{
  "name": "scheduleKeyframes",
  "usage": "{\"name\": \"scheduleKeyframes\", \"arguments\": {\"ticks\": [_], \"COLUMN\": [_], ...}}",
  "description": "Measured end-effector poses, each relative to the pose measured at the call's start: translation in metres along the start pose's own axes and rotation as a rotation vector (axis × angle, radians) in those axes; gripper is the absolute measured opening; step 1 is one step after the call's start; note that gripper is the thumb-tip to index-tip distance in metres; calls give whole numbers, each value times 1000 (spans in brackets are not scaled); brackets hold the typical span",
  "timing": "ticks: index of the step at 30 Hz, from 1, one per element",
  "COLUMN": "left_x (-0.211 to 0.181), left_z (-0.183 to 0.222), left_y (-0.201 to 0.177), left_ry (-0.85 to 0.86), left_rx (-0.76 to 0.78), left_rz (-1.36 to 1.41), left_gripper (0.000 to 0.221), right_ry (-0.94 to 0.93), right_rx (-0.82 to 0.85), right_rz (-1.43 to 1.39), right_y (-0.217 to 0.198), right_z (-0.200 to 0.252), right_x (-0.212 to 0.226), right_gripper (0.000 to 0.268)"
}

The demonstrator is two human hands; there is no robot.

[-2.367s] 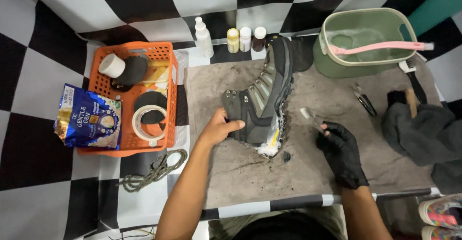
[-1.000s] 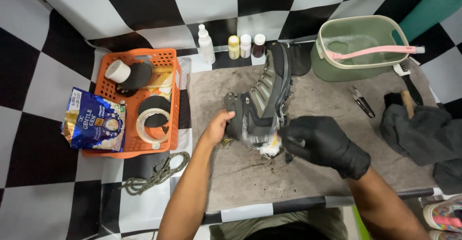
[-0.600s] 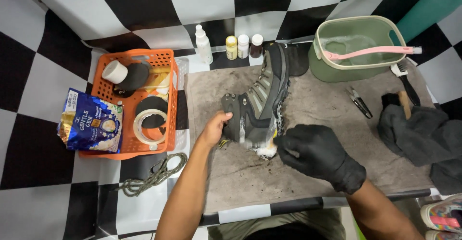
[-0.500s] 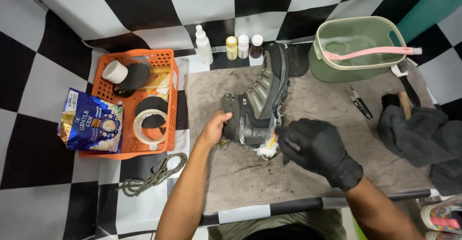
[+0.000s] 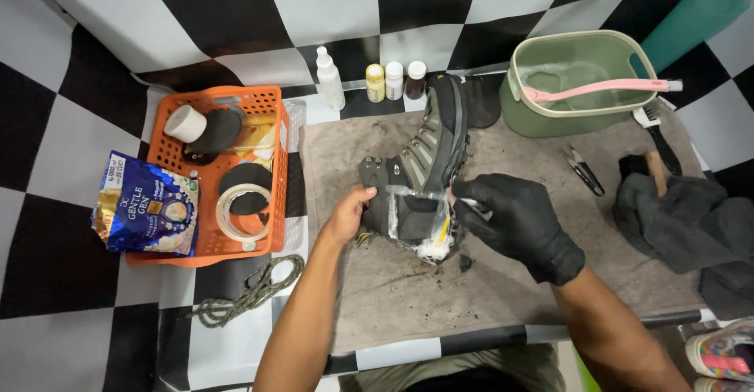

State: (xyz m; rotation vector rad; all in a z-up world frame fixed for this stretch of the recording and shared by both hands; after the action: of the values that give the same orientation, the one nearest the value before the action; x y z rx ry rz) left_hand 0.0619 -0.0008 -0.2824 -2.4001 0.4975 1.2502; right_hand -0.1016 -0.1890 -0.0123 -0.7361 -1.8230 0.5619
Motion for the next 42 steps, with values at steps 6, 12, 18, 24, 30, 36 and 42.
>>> {"name": "scheduleKeyframes", "arguments": {"ticks": [6, 12, 18, 24, 30, 36, 42], "left_x": [-88, -92, -66, -45, -78, -57, -116], "left_z": [-31, -40, -33, -31, -37, -33, -72], "left_y": [-1, -7, -5, -4, -4, -17, -19], "left_ry": [-303, -514, -517, -499, -596, -787, -864], "left_rx": [58, 167, 208, 223, 151, -49, -162], "left_rz": [189, 279, 281, 281, 272, 199, 149], "left_gripper": [19, 24, 35, 42, 33, 28, 29], "right_ry": [86, 175, 170, 188, 236, 446, 102], "right_rx": [-63, 4, -32, -47, -189, -361, -231], "right_rz": [-121, -322, -350, -341, -522, -580, 50], "right_y": [2, -6, -2, -5, -22, -43, -36], "right_z": [-7, -22, -18, -17, 1, 85, 137], "right_x": [-29, -23, -43, -47, -53, -90, -135], "right_gripper": [23, 20, 23, 21, 22, 36, 23]}}
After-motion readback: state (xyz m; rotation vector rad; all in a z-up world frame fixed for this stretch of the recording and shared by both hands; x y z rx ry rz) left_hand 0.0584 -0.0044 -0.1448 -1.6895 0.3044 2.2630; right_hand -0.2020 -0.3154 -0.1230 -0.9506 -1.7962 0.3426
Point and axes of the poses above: each hand's wrist, its own z-axis away from the middle knuckle, its own y-axis out of the palm, x = y × z, the point moved 6 cm from there along -z, towards the middle knuckle, and after that the axes turned 15 degrees about -z, right-handed, at the moved point
